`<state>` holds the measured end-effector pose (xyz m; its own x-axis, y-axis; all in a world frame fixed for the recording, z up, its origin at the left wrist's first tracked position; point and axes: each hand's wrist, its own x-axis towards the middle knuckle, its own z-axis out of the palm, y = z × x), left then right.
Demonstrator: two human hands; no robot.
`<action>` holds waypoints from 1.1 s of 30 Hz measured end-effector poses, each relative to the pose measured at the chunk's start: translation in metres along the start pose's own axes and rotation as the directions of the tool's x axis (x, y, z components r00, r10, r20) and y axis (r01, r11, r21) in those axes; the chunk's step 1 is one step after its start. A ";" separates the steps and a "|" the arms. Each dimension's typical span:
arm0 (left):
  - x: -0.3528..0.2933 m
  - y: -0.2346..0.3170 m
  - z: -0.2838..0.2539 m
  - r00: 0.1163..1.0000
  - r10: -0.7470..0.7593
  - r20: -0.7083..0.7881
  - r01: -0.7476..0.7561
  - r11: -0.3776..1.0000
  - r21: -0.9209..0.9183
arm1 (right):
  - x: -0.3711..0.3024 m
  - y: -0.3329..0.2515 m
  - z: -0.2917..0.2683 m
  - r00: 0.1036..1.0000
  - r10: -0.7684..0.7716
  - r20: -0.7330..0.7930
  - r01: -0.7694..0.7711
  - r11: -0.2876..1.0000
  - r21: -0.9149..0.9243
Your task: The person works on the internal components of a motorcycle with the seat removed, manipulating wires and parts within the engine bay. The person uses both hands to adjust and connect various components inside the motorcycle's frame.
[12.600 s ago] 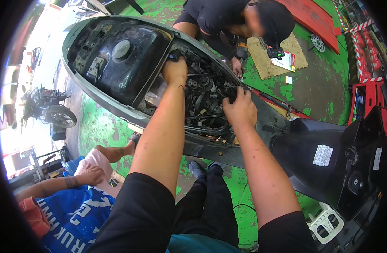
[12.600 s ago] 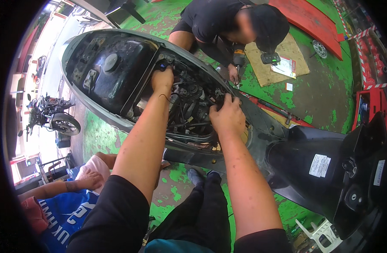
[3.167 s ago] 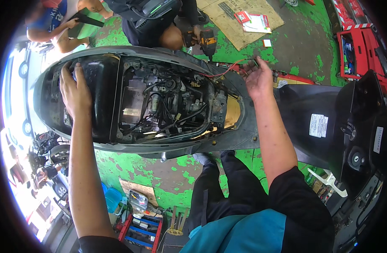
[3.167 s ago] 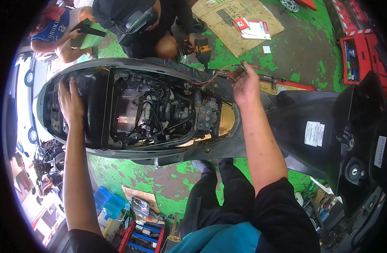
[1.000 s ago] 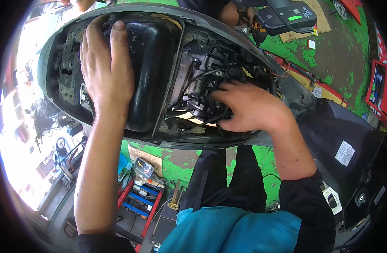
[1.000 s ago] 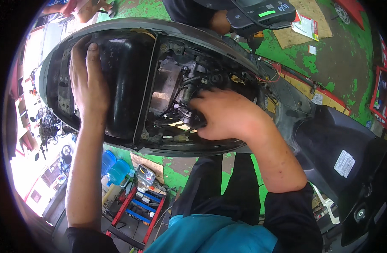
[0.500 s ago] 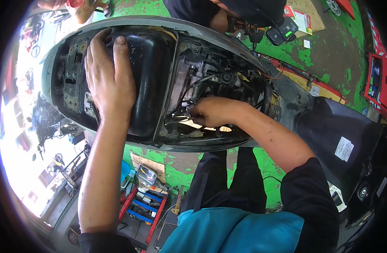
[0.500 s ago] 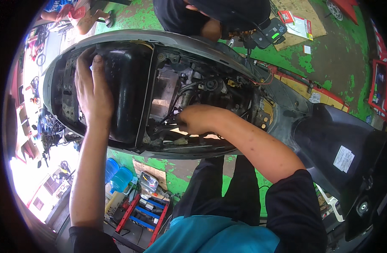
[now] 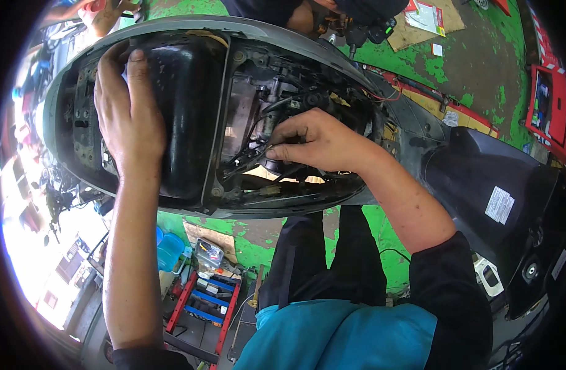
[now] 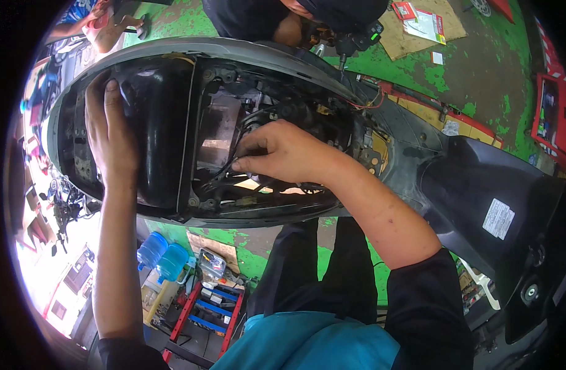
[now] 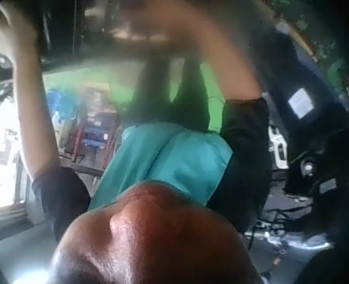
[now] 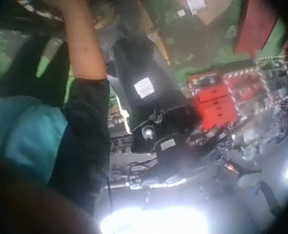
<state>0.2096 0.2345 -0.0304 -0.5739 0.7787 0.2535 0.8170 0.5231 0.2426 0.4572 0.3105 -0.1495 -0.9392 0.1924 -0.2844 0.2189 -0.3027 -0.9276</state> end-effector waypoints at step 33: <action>-0.001 -0.004 0.002 0.999 0.047 -0.025 -0.047 0.999 -0.014 | -0.044 0.051 -0.017 0.980 0.168 0.106 -0.009 0.567 -0.824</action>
<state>0.2070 0.2325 -0.0332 -0.5361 0.7935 0.2881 0.8424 0.4808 0.2434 0.5146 0.3021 -0.1885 -0.9116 0.0390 -0.4093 0.3500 0.5957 -0.7229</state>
